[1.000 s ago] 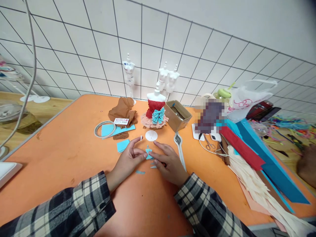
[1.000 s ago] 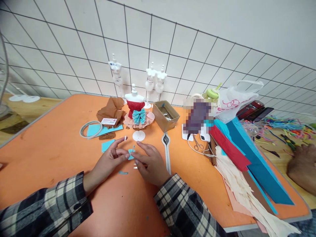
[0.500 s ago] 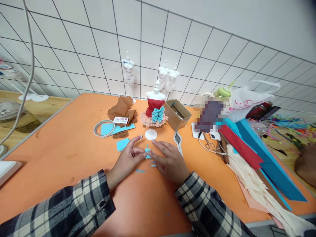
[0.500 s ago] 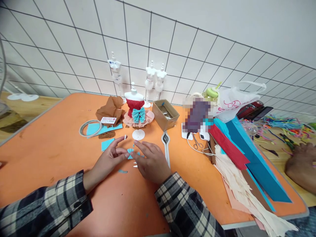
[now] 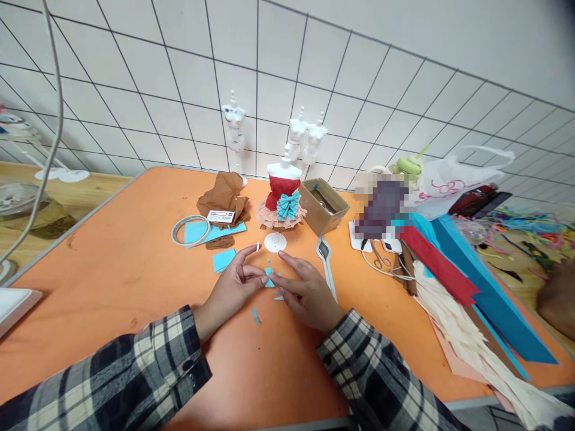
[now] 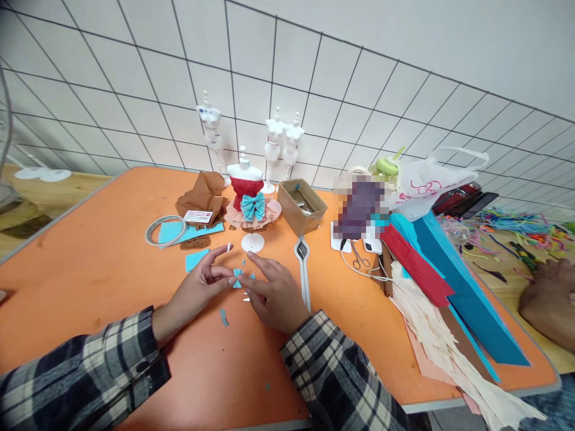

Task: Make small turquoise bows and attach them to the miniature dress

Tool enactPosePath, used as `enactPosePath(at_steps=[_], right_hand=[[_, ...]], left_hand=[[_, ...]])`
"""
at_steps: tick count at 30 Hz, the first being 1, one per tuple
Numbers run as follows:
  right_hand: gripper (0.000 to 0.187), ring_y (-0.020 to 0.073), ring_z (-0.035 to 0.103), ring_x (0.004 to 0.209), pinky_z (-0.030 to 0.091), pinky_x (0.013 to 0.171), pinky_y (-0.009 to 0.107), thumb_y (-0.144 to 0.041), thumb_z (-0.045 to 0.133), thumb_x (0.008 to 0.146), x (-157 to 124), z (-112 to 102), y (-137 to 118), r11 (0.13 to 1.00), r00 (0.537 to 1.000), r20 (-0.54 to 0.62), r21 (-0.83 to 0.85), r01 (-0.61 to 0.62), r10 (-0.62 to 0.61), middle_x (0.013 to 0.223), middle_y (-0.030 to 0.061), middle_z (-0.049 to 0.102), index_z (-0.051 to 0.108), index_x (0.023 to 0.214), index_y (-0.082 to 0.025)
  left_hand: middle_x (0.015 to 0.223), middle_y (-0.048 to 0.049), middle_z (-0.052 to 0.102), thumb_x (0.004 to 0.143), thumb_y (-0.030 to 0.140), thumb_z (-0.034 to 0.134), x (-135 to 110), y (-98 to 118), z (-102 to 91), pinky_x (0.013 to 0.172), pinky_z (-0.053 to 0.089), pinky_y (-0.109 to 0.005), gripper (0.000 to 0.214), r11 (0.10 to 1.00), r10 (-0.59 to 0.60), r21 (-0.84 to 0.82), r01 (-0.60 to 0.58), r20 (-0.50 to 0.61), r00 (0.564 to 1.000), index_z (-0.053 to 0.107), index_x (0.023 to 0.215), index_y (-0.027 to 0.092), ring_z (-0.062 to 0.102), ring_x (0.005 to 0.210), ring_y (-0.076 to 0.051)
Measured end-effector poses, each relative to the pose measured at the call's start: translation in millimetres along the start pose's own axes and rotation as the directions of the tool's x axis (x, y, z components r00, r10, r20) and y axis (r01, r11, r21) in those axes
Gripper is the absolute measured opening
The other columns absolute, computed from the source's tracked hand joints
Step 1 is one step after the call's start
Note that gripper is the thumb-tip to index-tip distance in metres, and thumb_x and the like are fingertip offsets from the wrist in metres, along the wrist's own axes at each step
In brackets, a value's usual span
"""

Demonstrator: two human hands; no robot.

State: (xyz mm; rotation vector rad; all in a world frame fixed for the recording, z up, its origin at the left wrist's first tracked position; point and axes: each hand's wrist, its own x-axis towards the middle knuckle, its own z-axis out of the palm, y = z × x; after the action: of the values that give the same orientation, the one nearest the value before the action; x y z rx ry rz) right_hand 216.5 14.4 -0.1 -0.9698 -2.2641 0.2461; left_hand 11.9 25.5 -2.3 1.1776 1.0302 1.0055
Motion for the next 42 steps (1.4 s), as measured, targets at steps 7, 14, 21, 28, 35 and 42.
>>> enactPosePath(at_steps=[7, 14, 21, 28, 35, 42], right_hand=[[0.036, 0.0234, 0.056, 0.118, 0.046, 0.095, 0.045, -0.014, 0.052, 0.088, -1.5, 1.8, -3.6, 0.999, 1.000, 0.006, -0.030, 0.014, -0.014, 0.144, 0.0068, 0.051, 0.066, 0.119, -0.027], [0.030, 0.0224, 0.059, 0.113, 0.045, 0.094, 0.045, -0.016, 0.051, 0.089, -0.4, -1.3, -5.5, 0.996, 0.999, 0.001, -0.084, 0.032, -0.032, 0.141, 0.0058, 0.054, 0.067, 0.112, -0.026], [0.029, 0.0207, 0.060, 0.113, 0.045, 0.094, 0.043, -0.014, 0.051, 0.088, 0.3, -0.7, -6.6, 0.999, 1.000, -0.003, -0.045, 0.025, -0.025, 0.139, 0.0065, 0.056, 0.068, 0.109, -0.024], [0.036, 0.0194, 0.062, 0.109, 0.044, 0.096, 0.042, -0.009, 0.051, 0.086, -1.2, 0.2, -7.1, 0.997, 0.996, -0.075, -0.057, 0.046, -0.050, 0.131, 0.0059, 0.063, 0.065, 0.115, -0.026], [0.026, 0.0222, 0.062, 0.101, 0.049, 0.085, 0.040, -0.013, 0.059, 0.083, 0.8, -0.9, -6.5, 0.995, 0.985, -0.153, -0.049, -0.090, 0.082, 0.120, 0.0077, 0.067, 0.071, 0.103, -0.025], [0.028, 0.0221, 0.060, 0.107, 0.047, 0.091, 0.042, -0.013, 0.059, 0.083, -1.2, 3.2, -5.3, 0.997, 0.991, -0.113, -0.015, -0.074, 0.072, 0.125, 0.0055, 0.064, 0.072, 0.102, -0.027]], left_hand=[[0.074, 0.0011, 0.073, 0.071, 0.036, 0.075, 0.5, -0.6, 0.9, 0.077, 0.051, -0.034, 0.080, 1.000, -0.016, 0.005, 0.016, -0.001, 1.000, 0.033, 0.137, 0.019, 0.071, 0.076, -0.020], [0.073, 0.0008, 0.072, 0.072, 0.033, 0.074, -0.2, 0.7, 2.4, 0.076, 0.051, -0.032, 0.079, 0.999, -0.022, 0.025, 0.023, -0.010, 1.000, 0.033, 0.137, 0.016, 0.070, 0.073, -0.019], [0.075, -0.0004, 0.072, 0.073, 0.031, 0.073, -0.8, -0.9, 2.3, 0.077, 0.052, -0.034, 0.075, 0.997, -0.003, 0.079, 0.004, -0.013, 1.000, 0.034, 0.136, 0.017, 0.071, 0.075, -0.020], [0.074, -0.0007, 0.072, 0.074, 0.030, 0.071, -0.1, -3.5, 2.7, 0.075, 0.051, -0.032, 0.076, 0.995, -0.001, 0.098, 0.002, -0.008, 1.000, 0.032, 0.138, 0.015, 0.069, 0.073, -0.019], [0.077, -0.0010, 0.074, 0.074, 0.034, 0.072, 0.1, -1.2, 2.0, 0.082, 0.051, -0.035, 0.080, 0.996, 0.006, 0.086, -0.001, -0.063, 0.998, 0.031, 0.141, 0.016, 0.072, 0.080, -0.021], [0.080, -0.0025, 0.076, 0.075, 0.036, 0.073, 0.3, -3.1, 0.9, 0.084, 0.051, -0.036, 0.083, 0.997, 0.002, 0.073, 0.003, -0.061, 0.998, 0.030, 0.142, 0.015, 0.072, 0.083, -0.022]])
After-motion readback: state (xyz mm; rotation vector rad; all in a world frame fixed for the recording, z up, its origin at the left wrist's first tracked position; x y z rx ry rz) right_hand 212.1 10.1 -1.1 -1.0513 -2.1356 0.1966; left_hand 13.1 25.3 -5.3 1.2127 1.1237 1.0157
